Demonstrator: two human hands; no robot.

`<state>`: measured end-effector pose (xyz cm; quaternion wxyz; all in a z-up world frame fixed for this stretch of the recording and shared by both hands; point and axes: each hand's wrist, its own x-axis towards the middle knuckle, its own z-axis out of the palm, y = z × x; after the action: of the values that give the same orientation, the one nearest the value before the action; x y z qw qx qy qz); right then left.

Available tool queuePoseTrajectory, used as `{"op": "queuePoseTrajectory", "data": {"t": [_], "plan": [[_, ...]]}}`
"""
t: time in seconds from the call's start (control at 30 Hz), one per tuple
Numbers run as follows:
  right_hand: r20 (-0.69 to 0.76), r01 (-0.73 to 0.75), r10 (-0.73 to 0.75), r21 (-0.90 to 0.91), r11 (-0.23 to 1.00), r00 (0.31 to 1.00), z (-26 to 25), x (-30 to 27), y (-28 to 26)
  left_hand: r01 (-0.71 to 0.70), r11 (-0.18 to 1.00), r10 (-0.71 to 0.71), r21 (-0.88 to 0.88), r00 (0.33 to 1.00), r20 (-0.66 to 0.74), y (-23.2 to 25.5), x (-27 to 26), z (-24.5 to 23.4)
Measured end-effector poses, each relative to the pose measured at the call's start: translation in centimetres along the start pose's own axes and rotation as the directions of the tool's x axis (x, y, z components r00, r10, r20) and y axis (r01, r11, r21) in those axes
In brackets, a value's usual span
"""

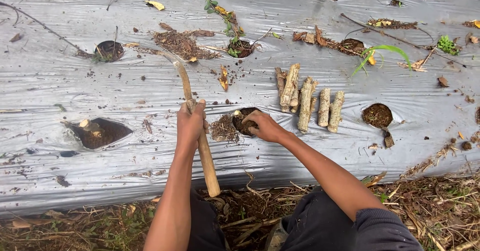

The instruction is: The person sits on the ground and uses a curved hoe to dig into holes in a plastic-covered field. They place sugarcane cuttings into the holes and cover them with soil using the hoe.

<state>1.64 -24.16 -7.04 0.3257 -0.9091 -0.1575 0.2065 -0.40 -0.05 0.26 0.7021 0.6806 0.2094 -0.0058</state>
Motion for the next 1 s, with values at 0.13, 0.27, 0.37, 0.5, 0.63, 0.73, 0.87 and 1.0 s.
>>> {"op": "queuePoseTrajectory", "data": {"t": [0.13,0.27,0.37,0.5,0.63,0.73,0.87,1.0], "plan": [[-0.129,-0.044,0.094,0.347,0.937,0.987,0.5,0.5,3.1,-0.002,1.000,0.002,0.002,1.000,0.006,0.3,-0.3,0.5],[-0.078,-0.154,0.267,0.650,0.744,0.961,1.1,1.4,4.3,-0.009,1.000,0.010,-0.011,1.000,0.023,0.4,-0.6,1.2],[-0.070,-0.200,0.263,0.473,0.858,0.962,2.6,2.3,5.8,-0.017,1.000,0.017,-0.001,0.999,0.029,0.1,-0.5,1.4],[-0.148,-0.146,0.155,0.070,0.987,0.977,3.5,2.5,5.1,-0.007,1.000,0.007,0.011,0.999,0.035,-0.1,-0.3,1.1],[-0.152,-0.116,0.117,0.016,0.993,0.981,1.5,0.3,1.9,0.002,1.000,-0.002,-0.019,1.000,0.012,0.3,-0.6,1.0],[-0.170,-0.154,0.150,-0.007,0.988,0.974,0.1,-0.2,0.6,-0.011,1.000,0.011,0.006,1.000,0.019,0.1,-0.4,1.1],[-0.257,-0.115,0.130,0.073,0.991,0.958,-0.9,0.1,-0.3,-0.011,1.000,0.011,-0.015,1.000,0.019,0.1,-0.4,1.2],[-0.229,-0.098,0.124,0.123,0.988,0.965,-0.4,-0.3,-0.8,-0.001,0.999,0.001,-0.035,1.000,0.014,0.2,-0.5,1.2]]}}
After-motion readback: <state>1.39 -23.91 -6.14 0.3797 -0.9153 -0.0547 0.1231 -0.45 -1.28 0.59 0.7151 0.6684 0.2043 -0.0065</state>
